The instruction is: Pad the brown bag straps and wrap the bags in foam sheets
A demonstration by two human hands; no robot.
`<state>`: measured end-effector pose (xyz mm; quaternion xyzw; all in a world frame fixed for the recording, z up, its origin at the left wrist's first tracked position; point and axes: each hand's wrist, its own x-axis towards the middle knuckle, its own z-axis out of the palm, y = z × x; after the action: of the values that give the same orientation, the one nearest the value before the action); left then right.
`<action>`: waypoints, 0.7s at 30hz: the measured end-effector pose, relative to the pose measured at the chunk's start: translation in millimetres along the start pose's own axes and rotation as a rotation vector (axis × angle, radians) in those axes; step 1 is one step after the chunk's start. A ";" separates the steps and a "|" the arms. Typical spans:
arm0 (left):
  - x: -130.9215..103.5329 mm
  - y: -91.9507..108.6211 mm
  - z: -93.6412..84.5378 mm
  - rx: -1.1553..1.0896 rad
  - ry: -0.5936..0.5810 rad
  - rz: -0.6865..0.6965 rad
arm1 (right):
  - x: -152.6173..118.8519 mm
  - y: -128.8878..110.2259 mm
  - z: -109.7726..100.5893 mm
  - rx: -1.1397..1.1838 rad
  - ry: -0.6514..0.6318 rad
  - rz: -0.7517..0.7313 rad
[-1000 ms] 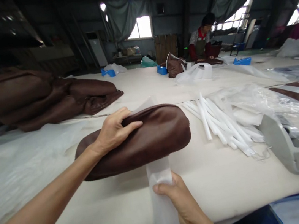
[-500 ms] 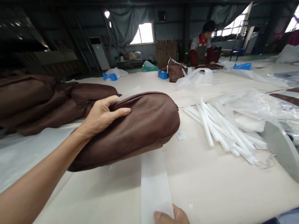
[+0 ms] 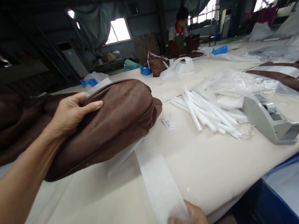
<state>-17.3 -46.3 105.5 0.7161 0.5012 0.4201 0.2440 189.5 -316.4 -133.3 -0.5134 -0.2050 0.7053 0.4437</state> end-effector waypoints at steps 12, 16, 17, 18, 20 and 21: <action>8.8 1.9 8.5 -0.065 -0.071 -0.060 | 15.7 -67.1 -1.5 -1.436 0.030 -1.091; 10.2 -0.4 9.9 -0.036 -0.050 -0.014 | 46.3 -64.0 5.8 -1.463 -0.098 -0.854; 10.2 -0.8 9.3 -0.037 -0.046 -0.013 | 49.8 -64.2 4.2 -1.475 -0.089 -0.839; 10.3 -1.1 8.8 -0.043 -0.045 -0.015 | 51.6 -64.8 3.0 -1.498 -0.083 -0.841; 11.5 -0.9 8.0 -0.064 -0.046 -0.023 | 52.8 -67.0 3.5 -1.579 -0.063 -0.874; 12.7 -0.4 7.8 -0.075 -0.050 -0.024 | 53.6 -68.4 5.7 -1.636 -0.048 -0.894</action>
<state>-9.1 -33.9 105.6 0.7107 0.4874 0.4178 0.2878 208.6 -234.9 -109.2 -0.5251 -0.8259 0.1154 0.1701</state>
